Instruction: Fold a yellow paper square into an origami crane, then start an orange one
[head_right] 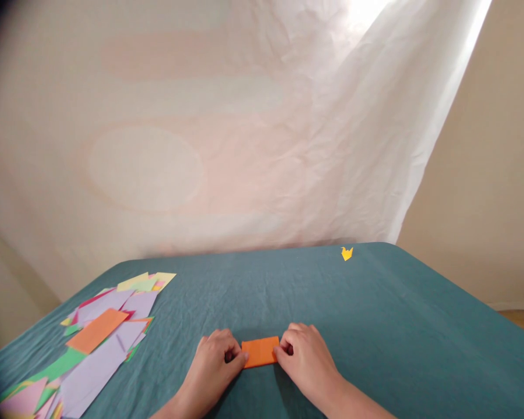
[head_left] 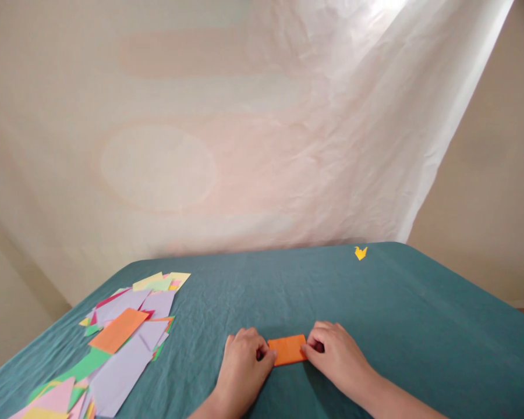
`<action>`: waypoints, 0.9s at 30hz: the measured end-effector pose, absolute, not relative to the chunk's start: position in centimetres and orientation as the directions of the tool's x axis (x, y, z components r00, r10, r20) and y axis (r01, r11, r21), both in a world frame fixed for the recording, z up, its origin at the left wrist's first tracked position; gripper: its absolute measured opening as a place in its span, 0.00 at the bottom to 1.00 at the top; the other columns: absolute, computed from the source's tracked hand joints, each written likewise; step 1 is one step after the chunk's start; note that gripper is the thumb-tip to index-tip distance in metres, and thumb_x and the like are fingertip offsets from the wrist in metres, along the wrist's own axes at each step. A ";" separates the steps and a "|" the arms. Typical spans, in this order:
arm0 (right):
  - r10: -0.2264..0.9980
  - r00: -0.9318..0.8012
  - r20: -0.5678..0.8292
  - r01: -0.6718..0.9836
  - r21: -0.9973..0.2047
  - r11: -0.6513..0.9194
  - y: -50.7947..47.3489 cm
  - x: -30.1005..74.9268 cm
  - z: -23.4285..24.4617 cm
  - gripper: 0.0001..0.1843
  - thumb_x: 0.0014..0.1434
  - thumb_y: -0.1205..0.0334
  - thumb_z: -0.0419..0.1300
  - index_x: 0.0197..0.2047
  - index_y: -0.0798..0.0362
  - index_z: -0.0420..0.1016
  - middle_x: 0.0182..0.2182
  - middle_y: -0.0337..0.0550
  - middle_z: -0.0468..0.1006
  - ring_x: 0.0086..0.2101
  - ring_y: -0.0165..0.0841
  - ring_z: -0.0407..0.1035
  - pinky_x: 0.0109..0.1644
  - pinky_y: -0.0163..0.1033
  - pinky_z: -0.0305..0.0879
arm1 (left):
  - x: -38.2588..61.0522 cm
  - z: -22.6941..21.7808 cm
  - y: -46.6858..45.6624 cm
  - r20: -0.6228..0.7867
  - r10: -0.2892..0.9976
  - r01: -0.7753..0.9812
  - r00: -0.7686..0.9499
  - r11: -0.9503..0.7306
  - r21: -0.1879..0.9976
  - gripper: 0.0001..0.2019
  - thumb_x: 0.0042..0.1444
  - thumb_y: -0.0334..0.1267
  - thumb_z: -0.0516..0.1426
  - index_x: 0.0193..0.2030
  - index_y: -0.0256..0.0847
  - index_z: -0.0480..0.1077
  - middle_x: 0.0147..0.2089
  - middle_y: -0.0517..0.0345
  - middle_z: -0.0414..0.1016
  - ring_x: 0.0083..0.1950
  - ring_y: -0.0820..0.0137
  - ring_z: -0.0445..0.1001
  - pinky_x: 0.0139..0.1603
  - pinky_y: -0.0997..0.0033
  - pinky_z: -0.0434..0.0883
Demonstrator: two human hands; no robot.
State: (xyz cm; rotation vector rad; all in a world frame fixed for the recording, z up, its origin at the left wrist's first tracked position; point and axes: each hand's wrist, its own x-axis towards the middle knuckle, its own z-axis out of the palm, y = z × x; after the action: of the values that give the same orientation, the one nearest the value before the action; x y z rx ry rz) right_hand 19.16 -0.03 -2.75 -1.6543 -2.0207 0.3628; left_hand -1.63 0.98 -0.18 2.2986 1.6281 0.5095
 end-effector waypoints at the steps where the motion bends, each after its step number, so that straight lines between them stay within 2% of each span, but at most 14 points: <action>1: 0.970 -0.130 0.207 0.841 -0.496 0.218 0.0 19.1 -2.7 0.11 0.54 0.65 0.58 0.21 0.52 0.70 0.25 0.36 0.73 0.31 0.31 0.67 0.37 0.36 0.53 | -1.6 -0.1 1.0 0.116 0.947 0.850 0.300 -0.320 0.418 0.11 0.52 0.38 0.53 0.22 0.40 0.69 0.30 0.59 0.73 0.36 0.67 0.69 0.36 0.69 0.56; 27: 0.971 -0.133 0.200 0.867 -0.452 0.212 -0.1 19.1 -2.5 0.12 0.56 0.62 0.58 0.21 0.51 0.71 0.24 0.36 0.73 0.30 0.30 0.67 0.36 0.35 0.52 | -1.9 -0.7 1.2 0.128 0.941 0.856 0.312 -0.337 0.392 0.11 0.52 0.38 0.53 0.22 0.40 0.69 0.28 0.59 0.73 0.35 0.68 0.68 0.35 0.70 0.55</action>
State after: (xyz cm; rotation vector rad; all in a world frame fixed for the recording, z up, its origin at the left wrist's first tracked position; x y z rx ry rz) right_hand 19.10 -0.11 -2.53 -1.6999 -2.0484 0.3133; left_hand -1.89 1.22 -0.69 2.3291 1.6355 0.4907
